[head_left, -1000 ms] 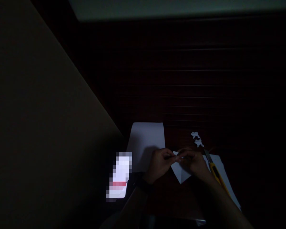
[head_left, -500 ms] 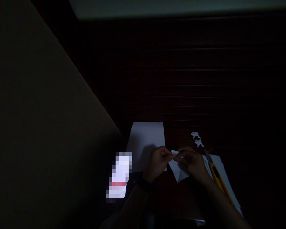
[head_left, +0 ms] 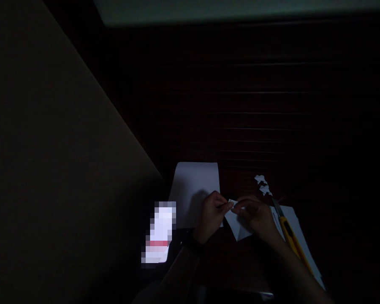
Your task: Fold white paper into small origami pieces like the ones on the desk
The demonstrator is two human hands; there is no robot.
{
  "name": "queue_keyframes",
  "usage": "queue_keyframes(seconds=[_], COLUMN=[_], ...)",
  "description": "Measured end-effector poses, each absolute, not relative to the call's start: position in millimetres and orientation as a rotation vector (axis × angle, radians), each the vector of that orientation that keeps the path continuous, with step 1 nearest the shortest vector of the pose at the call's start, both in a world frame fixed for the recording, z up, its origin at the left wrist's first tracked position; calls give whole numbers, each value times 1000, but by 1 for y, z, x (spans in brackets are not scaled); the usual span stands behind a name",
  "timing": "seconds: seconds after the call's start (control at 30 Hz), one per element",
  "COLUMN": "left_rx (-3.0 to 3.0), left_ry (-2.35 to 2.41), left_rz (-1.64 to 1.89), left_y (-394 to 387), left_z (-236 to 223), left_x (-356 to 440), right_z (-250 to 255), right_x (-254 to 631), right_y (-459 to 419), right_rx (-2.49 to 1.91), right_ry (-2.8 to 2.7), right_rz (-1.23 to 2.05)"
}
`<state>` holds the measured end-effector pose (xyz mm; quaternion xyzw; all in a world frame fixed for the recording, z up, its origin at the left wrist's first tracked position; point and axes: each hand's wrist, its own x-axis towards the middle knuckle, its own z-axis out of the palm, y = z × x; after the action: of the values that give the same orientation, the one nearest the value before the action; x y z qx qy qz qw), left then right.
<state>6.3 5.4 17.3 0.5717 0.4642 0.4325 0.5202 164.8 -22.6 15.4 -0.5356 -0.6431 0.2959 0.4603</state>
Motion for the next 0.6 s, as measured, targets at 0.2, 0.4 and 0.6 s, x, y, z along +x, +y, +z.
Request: queue_keyframes(seconds=[0.2, 0.4, 0.6], left_rx=[1353, 1382, 1368], left_ry=[1042, 966, 871], left_rz=[995, 964, 953], left_y=[5, 3, -2], left_z=[17, 20, 29], left_x=[6, 7, 6], right_z=[17, 13, 12], right_x=[165, 165, 166], right_y=[-23, -21, -21], right_rx=[-1351, -1316, -1388], right_ry=[-1571, -1574, -1410], right_rz=[680, 708, 824])
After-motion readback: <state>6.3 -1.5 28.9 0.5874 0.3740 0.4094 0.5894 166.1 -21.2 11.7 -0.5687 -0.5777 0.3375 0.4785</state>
